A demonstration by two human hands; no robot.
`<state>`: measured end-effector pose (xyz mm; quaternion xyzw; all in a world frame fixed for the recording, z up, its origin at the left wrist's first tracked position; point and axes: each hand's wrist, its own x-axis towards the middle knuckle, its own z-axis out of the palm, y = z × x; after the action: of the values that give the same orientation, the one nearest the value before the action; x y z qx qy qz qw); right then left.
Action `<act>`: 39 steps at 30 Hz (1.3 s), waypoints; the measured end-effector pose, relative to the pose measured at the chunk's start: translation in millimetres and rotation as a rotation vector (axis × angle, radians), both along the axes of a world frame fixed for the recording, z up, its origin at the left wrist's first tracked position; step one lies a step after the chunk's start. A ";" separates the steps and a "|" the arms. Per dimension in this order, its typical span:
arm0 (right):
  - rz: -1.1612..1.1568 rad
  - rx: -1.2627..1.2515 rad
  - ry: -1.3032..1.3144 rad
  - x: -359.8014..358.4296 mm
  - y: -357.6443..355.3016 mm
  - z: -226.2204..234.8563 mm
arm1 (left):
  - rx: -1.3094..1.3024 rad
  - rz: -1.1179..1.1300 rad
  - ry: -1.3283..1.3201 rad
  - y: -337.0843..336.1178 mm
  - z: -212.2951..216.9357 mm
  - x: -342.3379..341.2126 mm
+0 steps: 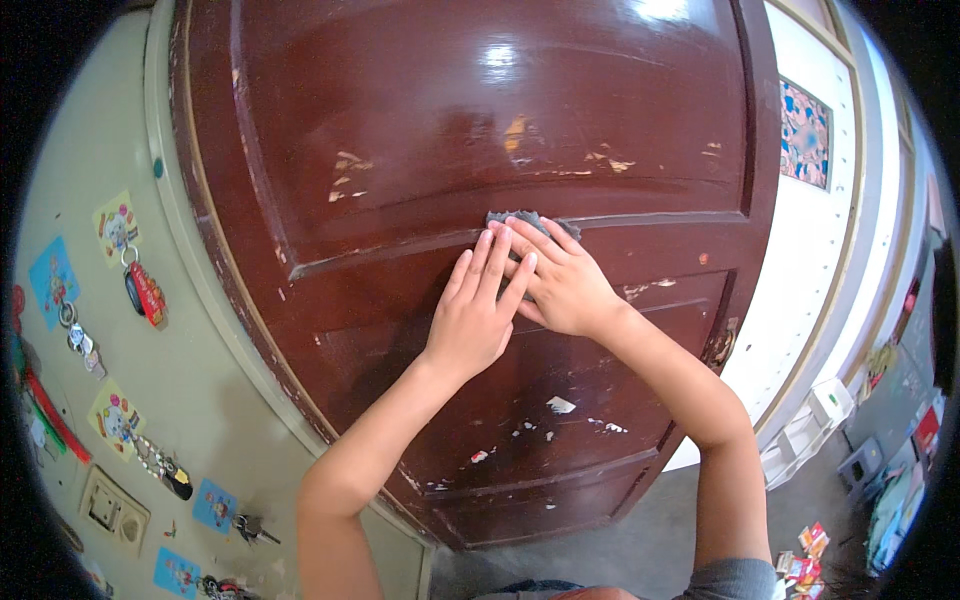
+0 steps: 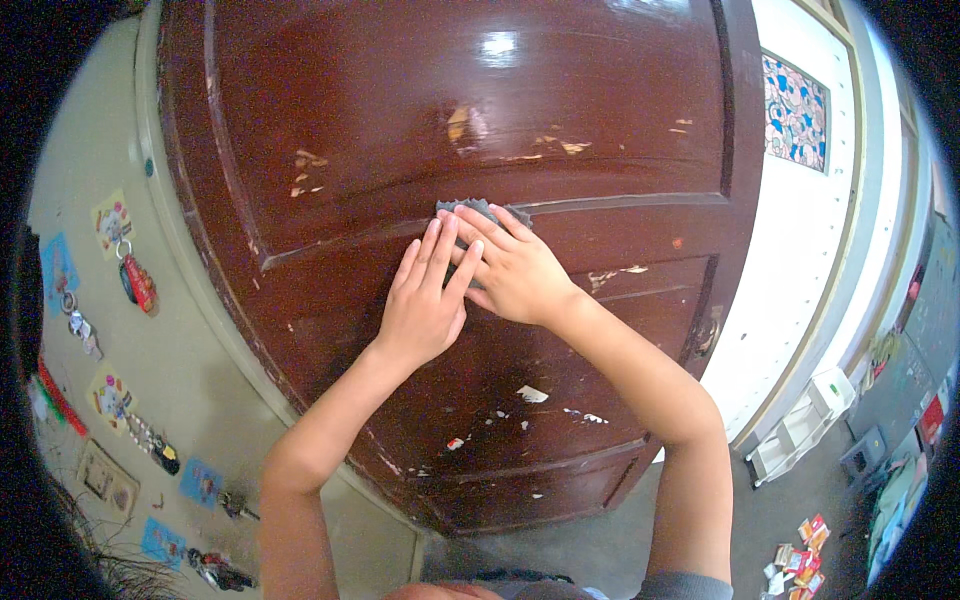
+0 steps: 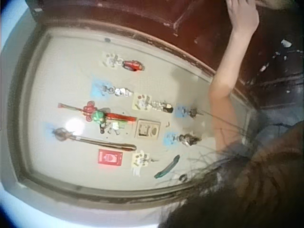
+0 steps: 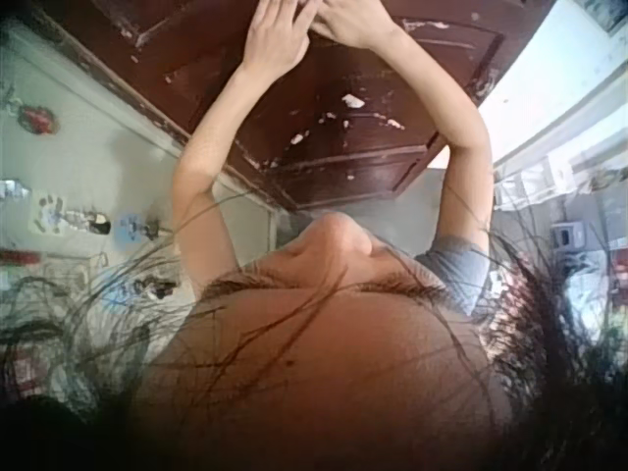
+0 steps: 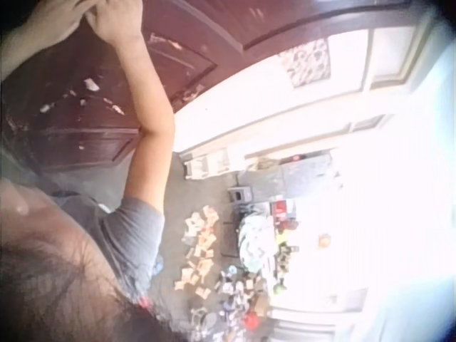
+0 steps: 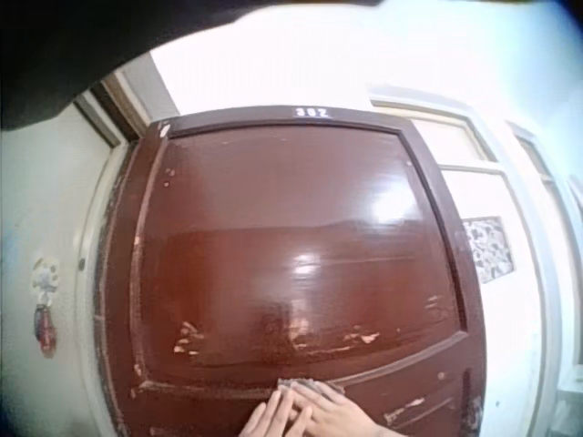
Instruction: The person wipes a white wall with a gray cloth, moving from top to bottom along a height chart. Then the person moves to a brown door and wipes its surface with the same cloth.
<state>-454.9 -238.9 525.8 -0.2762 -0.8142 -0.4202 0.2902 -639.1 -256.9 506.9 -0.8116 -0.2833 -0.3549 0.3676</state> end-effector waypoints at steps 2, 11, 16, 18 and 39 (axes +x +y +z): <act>0.008 0.024 0.030 15.0 -1.0 3.0 | 0.012 -0.008 0.008 1.4 4.5 17.4; -0.015 0.057 0.118 75.5 2.0 -5.5 | 0.063 -0.100 0.013 10.1 8.2 81.4; -0.053 0.029 0.104 123.2 -3.2 -3.8 | 0.065 -0.215 -0.034 15.6 8.3 127.4; -0.062 0.037 0.098 138.9 -3.8 -3.7 | 0.072 -0.246 -0.057 19.4 3.9 143.2; 0.105 -0.054 0.097 -5.1 -6.7 25.0 | 0.049 0.094 -0.137 13.7 -2.7 -26.1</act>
<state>-460.0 -245.6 550.9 -0.2609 -0.8237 -0.3682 0.3433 -665.2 -243.2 504.2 -0.7620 -0.3365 -0.3988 0.3835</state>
